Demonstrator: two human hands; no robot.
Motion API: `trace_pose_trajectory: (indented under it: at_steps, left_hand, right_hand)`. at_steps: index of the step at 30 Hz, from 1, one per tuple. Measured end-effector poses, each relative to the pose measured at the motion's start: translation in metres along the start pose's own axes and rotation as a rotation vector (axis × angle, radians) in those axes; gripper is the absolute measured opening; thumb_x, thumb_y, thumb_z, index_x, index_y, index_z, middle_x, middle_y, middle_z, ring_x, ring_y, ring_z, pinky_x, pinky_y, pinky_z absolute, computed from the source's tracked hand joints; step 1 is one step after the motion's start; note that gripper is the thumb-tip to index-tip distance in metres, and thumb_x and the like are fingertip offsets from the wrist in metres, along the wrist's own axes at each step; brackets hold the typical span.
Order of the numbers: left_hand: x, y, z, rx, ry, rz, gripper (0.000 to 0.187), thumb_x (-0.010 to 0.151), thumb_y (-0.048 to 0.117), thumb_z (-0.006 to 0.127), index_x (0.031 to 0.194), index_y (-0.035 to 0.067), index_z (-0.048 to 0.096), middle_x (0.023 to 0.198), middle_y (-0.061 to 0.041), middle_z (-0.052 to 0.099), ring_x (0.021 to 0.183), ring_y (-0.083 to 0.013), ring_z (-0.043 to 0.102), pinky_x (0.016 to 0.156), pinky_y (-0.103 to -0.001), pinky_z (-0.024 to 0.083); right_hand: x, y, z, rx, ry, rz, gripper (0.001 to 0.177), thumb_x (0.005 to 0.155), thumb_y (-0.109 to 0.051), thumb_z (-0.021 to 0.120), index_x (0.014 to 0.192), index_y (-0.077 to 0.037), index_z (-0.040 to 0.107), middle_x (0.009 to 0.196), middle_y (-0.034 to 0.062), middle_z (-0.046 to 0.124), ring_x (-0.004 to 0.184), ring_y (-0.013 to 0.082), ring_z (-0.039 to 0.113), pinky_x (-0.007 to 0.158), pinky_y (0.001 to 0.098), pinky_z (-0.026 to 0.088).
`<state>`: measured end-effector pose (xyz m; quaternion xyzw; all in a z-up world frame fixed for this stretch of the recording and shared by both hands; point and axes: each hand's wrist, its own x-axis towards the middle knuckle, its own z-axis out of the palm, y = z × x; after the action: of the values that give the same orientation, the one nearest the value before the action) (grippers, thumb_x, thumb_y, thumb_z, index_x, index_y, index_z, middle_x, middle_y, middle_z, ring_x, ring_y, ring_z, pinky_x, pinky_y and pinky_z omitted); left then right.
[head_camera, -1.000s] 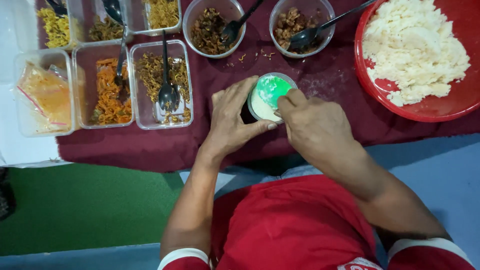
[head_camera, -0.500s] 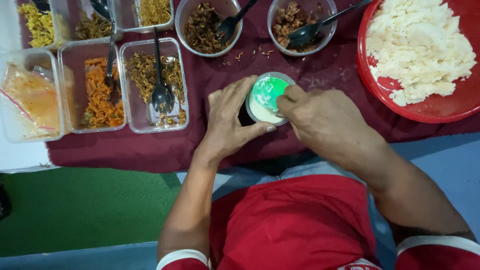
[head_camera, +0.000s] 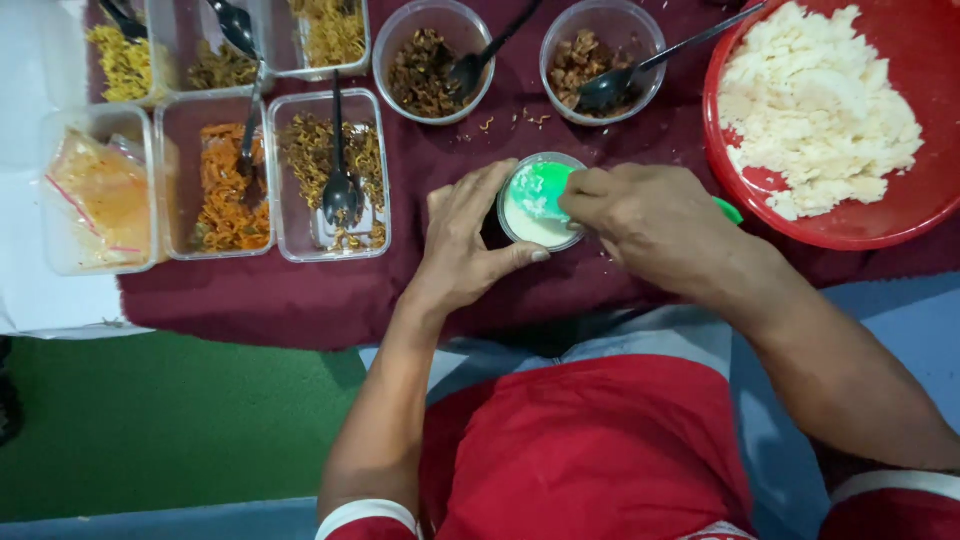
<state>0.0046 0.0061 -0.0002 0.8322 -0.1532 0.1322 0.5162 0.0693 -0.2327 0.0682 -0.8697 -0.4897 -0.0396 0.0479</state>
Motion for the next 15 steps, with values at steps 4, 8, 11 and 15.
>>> trace_pose_trajectory:
  at_steps: [4, 8, 11, 15]
  left_hand:
    - [-0.003, 0.000, 0.002, 0.008, 0.016, -0.005, 0.094, 0.078, 0.049, 0.090, 0.151, 0.008, 0.047, 0.138, -0.012, 0.062, 0.127, -0.0271, 0.059, 0.103, -0.042, 0.029]
    - [-0.003, 0.002, 0.002, 0.020, 0.039, 0.015, 0.091, 0.082, 0.041, 0.090, 0.152, 0.005, 0.045, 0.136, -0.014, 0.062, 0.127, -0.0285, 0.060, 0.102, -0.042, 0.032]
    - [-0.003, 0.003, 0.001, 0.020, 0.037, 0.026, 0.097, 0.076, 0.044, 0.093, 0.151, 0.005, 0.046, 0.138, -0.014, 0.062, 0.128, -0.0290, 0.059, 0.104, -0.043, 0.032]
    - [-0.003, 0.004, 0.002, 0.013, 0.040, 0.008, 0.100, 0.072, 0.047, 0.095, 0.150, 0.006, 0.048, 0.134, -0.012, 0.063, 0.124, -0.0274, 0.061, 0.102, -0.041, 0.032]
  right_hand:
    - [-0.014, -0.007, 0.025, 0.159, 0.151, 0.024, 0.020, 0.099, -0.012, 0.059, 0.113, -0.017, 0.071, 0.111, 0.0030, 0.069, 0.098, 0.0297, 0.067, 0.084, 0.0400, 0.054]
    - [-0.028, -0.023, 0.042, 0.345, 0.340, 0.151, 0.021, 0.099, -0.024, 0.071, 0.118, -0.018, 0.077, 0.122, 0.0008, 0.074, 0.110, 0.0230, 0.071, 0.093, 0.0321, 0.055]
    - [-0.032, -0.037, 0.038, 0.481, 0.392, 0.200, 0.022, 0.097, -0.023, 0.074, 0.117, -0.016, 0.079, 0.121, 0.0021, 0.076, 0.110, 0.0235, 0.073, 0.094, 0.0321, 0.056]
    - [-0.033, -0.047, 0.027, 0.586, 0.450, 0.261, 0.019, 0.097, -0.015, 0.074, 0.115, -0.010, 0.079, 0.113, 0.0092, 0.078, 0.104, 0.0319, 0.075, 0.087, 0.0381, 0.058]
